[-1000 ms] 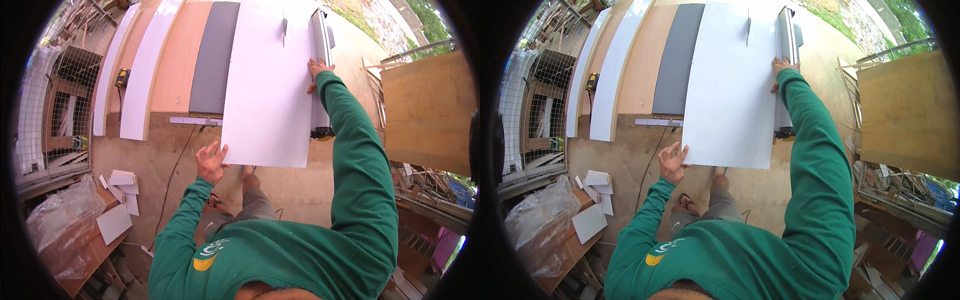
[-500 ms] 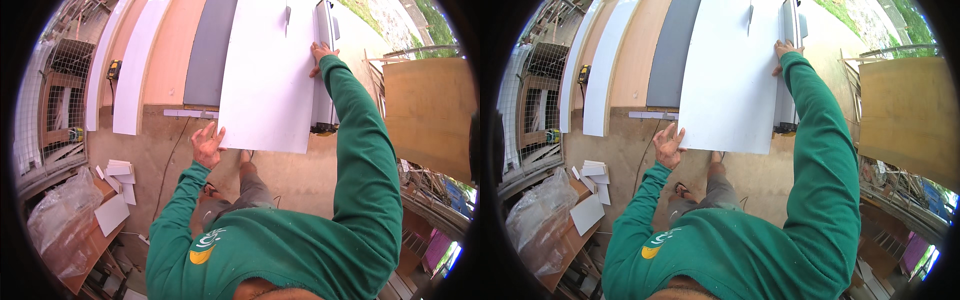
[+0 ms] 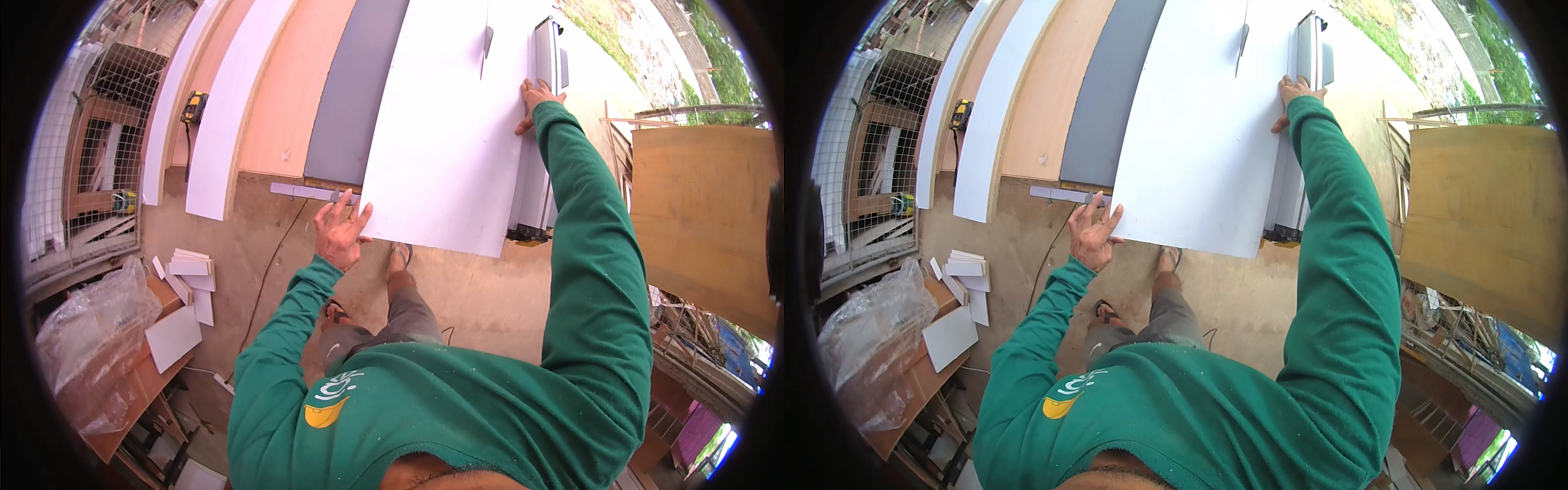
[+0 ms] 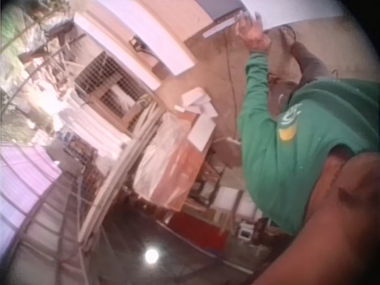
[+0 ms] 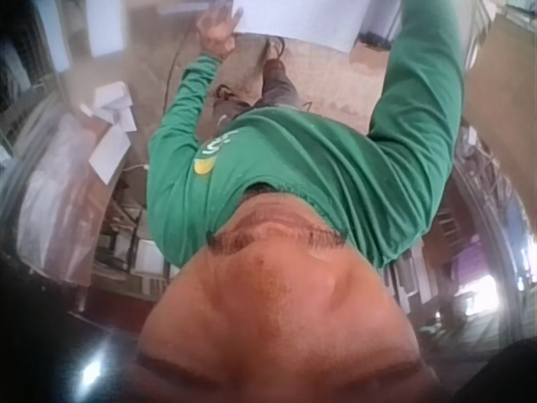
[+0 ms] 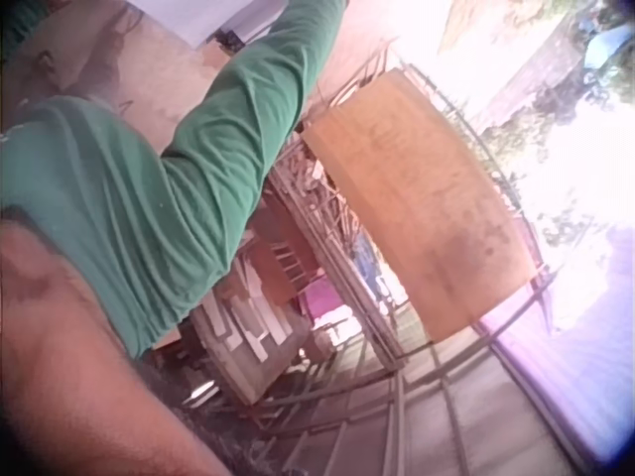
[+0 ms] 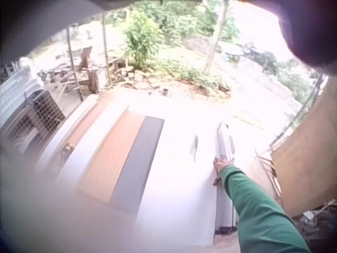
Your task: The person uses a table saw to cut several white rectangular boards into smaller pieces. They position each board against the fence, push it through the spinning blade, and then move the cut pieces to a nearby stack.
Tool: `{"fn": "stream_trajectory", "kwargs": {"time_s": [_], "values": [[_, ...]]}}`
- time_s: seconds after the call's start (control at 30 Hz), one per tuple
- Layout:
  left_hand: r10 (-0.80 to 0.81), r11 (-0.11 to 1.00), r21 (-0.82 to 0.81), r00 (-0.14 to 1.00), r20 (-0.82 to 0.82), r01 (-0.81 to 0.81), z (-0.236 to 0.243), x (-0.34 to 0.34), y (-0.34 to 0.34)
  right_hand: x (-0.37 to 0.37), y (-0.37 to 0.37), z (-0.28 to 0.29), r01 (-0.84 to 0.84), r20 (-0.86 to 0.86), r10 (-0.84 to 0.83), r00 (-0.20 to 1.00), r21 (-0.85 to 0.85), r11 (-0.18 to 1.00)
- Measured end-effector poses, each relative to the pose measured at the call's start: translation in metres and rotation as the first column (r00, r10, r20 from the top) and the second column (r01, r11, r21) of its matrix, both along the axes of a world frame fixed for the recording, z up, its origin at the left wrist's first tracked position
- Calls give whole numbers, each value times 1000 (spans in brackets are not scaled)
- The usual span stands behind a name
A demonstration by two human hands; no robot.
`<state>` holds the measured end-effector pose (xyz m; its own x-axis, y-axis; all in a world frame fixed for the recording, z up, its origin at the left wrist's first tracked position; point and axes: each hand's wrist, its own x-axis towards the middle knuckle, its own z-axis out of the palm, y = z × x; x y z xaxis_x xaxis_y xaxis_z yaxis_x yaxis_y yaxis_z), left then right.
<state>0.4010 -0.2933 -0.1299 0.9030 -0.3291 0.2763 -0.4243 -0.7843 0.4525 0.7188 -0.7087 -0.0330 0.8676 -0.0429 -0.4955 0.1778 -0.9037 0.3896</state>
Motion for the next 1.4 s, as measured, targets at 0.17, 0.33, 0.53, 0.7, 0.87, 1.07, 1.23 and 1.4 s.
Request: {"fn": "stream_trajectory", "kwargs": {"time_s": [0.17, 0.33, 0.53, 0.7, 0.87, 1.07, 1.23, 1.4], "values": [[0, 1000, 23, 1000, 10, -1, 2, 12, -2, 14, -3, -2, 15, -27, -15, 1000, 0, 1000], [7, 1000, 14, 1000, -13, -6, 3, 22, -3, 20, 0, 1, -19, 18, 19, 1000, 7, 1000], [20, 999, 26, 1000, -16, -19, 2, 29, -6, 30, -3, -1, -28, 23, 28, 999, -7, 1000], [9, 1000, 2, 1000, -7, -9, 4, 37, -7, 42, -5, -5, 36, -15, -36, 999, -15, 999], [11, 1000, 20, 1000, -14, -11, 2, 42, -7, 46, -4, 2, 29, -45, -29, 999, -6, 1000], [19, 998, 56, 999, -26, -17, 8, 54, -10, 55, -8, 1, 46, -28, -46, 999, -1, 999], [33, 999, 19, 998, -47, -33, 7, 63, -12, 64, -4, 4, 46, -31, -47, 998, -23, 999], [36, 998, 54, 998, -42, -34, 9, 78, -15, 76, -8, 2, 42, -19, -43, 999, -25, 999]]}}
